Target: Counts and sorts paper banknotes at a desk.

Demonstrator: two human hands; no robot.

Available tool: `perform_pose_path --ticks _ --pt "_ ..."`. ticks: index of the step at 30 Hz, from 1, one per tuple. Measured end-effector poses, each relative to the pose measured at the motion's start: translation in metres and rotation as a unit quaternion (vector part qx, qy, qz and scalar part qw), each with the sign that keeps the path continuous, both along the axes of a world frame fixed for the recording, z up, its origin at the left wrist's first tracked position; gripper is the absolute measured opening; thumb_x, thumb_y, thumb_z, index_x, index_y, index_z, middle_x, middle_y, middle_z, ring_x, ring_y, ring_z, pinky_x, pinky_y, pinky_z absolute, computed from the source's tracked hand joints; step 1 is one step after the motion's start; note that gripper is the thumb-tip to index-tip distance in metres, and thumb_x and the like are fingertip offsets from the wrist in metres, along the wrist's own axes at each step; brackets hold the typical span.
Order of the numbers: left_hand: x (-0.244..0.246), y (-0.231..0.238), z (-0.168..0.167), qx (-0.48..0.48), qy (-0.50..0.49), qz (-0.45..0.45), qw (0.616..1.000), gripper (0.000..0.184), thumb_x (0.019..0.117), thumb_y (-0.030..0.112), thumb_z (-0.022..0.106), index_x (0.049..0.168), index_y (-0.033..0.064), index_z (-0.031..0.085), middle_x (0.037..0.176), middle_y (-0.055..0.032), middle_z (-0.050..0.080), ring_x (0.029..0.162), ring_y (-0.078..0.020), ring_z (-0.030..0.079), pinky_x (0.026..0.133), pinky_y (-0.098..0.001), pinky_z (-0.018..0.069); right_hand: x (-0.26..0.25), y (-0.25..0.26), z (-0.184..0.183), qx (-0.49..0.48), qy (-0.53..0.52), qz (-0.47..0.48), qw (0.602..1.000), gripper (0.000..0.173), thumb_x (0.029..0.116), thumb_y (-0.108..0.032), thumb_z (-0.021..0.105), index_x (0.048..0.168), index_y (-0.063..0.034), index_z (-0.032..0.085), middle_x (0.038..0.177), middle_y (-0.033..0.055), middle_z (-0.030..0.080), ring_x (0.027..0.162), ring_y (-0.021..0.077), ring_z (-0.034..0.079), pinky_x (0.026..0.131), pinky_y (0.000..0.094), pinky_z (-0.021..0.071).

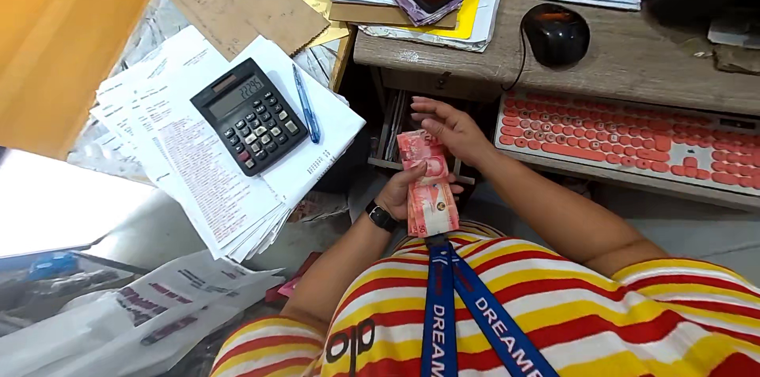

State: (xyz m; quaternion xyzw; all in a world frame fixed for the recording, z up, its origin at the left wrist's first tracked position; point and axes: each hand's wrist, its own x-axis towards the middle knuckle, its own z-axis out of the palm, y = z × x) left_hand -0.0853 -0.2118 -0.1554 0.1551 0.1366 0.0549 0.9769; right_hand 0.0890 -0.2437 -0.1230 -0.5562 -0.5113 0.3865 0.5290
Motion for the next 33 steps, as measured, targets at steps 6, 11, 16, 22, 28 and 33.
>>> perform_pose_path --ticks 6,11,16,22,28,33 --pt "-0.034 0.027 -0.010 0.138 0.226 0.150 0.952 0.038 0.1079 0.010 0.034 0.143 0.0020 0.047 0.112 -0.0160 0.072 0.097 -0.0240 0.073 0.084 -0.0366 0.0613 0.059 0.024 -0.031 -0.198 -0.082 -0.110 0.970 0.034 0.1074 -0.015 0.050 0.134 0.0033 0.061 0.135 0.0239 0.062 0.127 0.0335 0.059 0.110 0.0507 0.0434" --pt "-0.048 0.038 -0.023 0.156 0.242 0.245 0.926 0.037 0.1091 0.007 0.034 0.144 0.0059 0.045 0.119 -0.0108 0.071 0.105 -0.0187 0.072 0.089 -0.0326 0.0594 0.031 0.056 -0.056 -0.359 -0.295 0.014 0.885 0.032 0.1023 -0.004 0.053 0.131 0.0058 0.063 0.133 0.0303 0.061 0.128 0.0462 0.057 0.107 0.0626 0.0430" --pt "-0.035 0.029 -0.017 0.123 0.301 0.287 0.901 0.033 0.1095 0.007 0.032 0.137 0.0040 0.049 0.088 -0.0061 0.069 0.074 -0.0141 0.070 0.072 -0.0289 0.0612 0.015 0.084 -0.096 -0.411 -0.351 0.000 0.841 0.049 0.1061 -0.015 0.052 0.151 0.0023 0.044 0.155 0.0266 0.043 0.146 0.0442 0.038 0.118 0.0600 0.0317" --pt "-0.026 0.020 -0.005 0.092 0.311 0.271 0.906 0.023 0.1080 0.006 0.039 0.126 0.0021 0.053 0.083 -0.0049 0.067 0.072 -0.0138 0.069 0.070 -0.0285 0.0615 0.021 0.103 -0.104 -0.443 -0.316 0.000 0.839 0.046 0.1081 -0.029 0.048 0.138 0.0041 0.058 0.144 0.0284 0.055 0.137 0.0457 0.049 0.111 0.0645 0.0377" --pt "-0.004 0.029 -0.007 0.086 0.348 0.285 0.889 0.020 0.1088 0.014 0.043 0.123 0.0052 0.054 0.085 -0.0054 0.066 0.072 -0.0134 0.068 0.069 -0.0279 0.0600 0.016 0.077 -0.059 -0.417 -0.292 -0.093 0.856 0.034 0.1061 -0.015 0.049 0.133 0.0024 0.062 0.138 0.0262 0.060 0.131 0.0442 0.056 0.106 0.0622 0.0434" --pt "0.018 0.024 0.003 0.093 0.313 0.249 0.912 0.039 0.1105 0.039 0.035 0.126 0.0099 0.055 0.099 -0.0061 0.069 0.088 -0.0152 0.070 0.078 -0.0322 0.0603 -0.016 -0.009 -0.051 0.092 -0.342 -0.083 0.932 0.017 0.0897 0.002 0.067 0.104 0.0028 0.076 0.118 0.0230 0.070 0.111 0.0413 0.067 0.092 0.0532 0.0569"
